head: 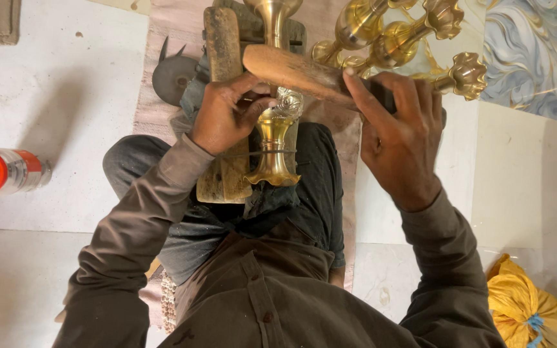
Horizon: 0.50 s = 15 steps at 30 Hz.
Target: The person sits on the floor with a brass vase clamped to a wooden support and engraves a decorative pattern into its surface, holding a chisel against the metal and striking it with a wooden mallet. They reposition the chisel repeatedly to work different areas of the pattern.
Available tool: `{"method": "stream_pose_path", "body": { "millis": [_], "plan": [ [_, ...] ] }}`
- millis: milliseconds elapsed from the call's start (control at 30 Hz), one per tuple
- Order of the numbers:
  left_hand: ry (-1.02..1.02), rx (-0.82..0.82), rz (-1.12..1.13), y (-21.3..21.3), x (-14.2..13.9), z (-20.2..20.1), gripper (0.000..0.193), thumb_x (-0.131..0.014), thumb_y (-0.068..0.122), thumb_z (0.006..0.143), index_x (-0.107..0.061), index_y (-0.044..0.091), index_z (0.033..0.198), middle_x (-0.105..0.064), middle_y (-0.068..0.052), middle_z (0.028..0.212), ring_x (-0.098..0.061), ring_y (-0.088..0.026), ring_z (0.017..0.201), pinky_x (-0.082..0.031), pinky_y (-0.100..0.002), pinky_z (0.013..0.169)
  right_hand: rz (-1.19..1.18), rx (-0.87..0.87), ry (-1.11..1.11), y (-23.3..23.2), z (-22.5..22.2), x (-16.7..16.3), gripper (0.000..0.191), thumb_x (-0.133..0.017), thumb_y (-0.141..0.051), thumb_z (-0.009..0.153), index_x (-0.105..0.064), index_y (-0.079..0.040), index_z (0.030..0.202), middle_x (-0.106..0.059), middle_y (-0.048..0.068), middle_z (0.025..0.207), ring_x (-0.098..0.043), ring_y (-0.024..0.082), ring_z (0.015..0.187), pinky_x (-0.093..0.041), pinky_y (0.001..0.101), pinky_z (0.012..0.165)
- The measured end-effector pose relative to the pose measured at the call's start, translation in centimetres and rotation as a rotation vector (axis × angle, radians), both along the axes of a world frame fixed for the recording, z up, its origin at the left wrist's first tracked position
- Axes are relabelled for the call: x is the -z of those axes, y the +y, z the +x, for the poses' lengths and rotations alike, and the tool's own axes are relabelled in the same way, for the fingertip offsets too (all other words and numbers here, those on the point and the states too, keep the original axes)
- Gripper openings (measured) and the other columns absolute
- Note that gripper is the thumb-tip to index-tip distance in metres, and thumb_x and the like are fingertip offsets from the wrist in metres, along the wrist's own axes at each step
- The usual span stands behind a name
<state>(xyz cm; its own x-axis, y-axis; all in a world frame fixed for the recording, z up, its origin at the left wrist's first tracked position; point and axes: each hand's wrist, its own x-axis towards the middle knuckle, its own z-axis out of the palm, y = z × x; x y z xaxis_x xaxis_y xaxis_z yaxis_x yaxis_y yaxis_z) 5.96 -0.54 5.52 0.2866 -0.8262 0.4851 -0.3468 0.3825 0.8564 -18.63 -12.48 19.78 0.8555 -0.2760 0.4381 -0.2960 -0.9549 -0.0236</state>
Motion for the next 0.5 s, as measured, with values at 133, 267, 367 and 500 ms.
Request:
{"method": "stream_pose_path", "body": {
  "millis": [133, 267, 367, 500],
  "plan": [
    [-0.077, 0.015, 0.049, -0.8, -0.5, 0.6, 0.044, -0.079, 0.003, 0.095, -0.062, 0.0, 0.136, -0.076, -0.017, 0.115, -0.078, -0.022, 0.098, -0.068, -0.03, 0.079, 0.009, 0.056, -0.012, 0.8, -0.1, 0.1, 0.065, -0.066, 0.011, 0.094, -0.06, -0.016, 0.153, -0.06, 0.009, 0.121, -0.058, 0.027, 0.113, -0.05, 0.0428, 0.096],
    [-0.106, 0.099, 0.086, -1.6, -0.9, 1.2, 0.044, -0.077, 0.004, 0.095, -0.063, 0.002, 0.137, -0.076, -0.016, 0.115, -0.079, -0.022, 0.095, -0.068, -0.031, 0.079, 0.134, 0.037, -0.194, 1.5, -0.4, 0.5, 0.063, -0.063, 0.009, 0.097, -0.054, -0.016, 0.155, -0.058, 0.011, 0.124, -0.057, 0.026, 0.118, -0.05, 0.039, 0.103],
    [-0.186, 0.112, 0.116, -2.3, -1.3, 1.4, 0.042, -0.076, 0.004, 0.096, -0.064, 0.003, 0.137, -0.076, -0.017, 0.117, -0.079, -0.022, 0.092, -0.068, -0.032, 0.076, 0.021, 0.196, 0.069, 2.0, -0.7, 0.8, 0.066, -0.068, 0.01, 0.093, -0.062, -0.015, 0.153, -0.062, 0.011, 0.118, -0.058, 0.03, 0.112, -0.046, 0.0446, 0.093],
    [-0.232, 0.168, -0.01, -2.5, -1.7, 1.6, 0.043, -0.074, 0.003, 0.095, -0.063, 0.0, 0.137, -0.073, -0.021, 0.123, -0.078, -0.025, 0.095, -0.068, -0.034, 0.081, 0.162, 0.164, -0.165, 2.6, -1.3, 1.5, 0.066, -0.067, 0.007, 0.095, -0.057, -0.016, 0.155, -0.059, 0.012, 0.128, -0.059, 0.027, 0.12, -0.05, 0.0408, 0.101]
  ]
}}
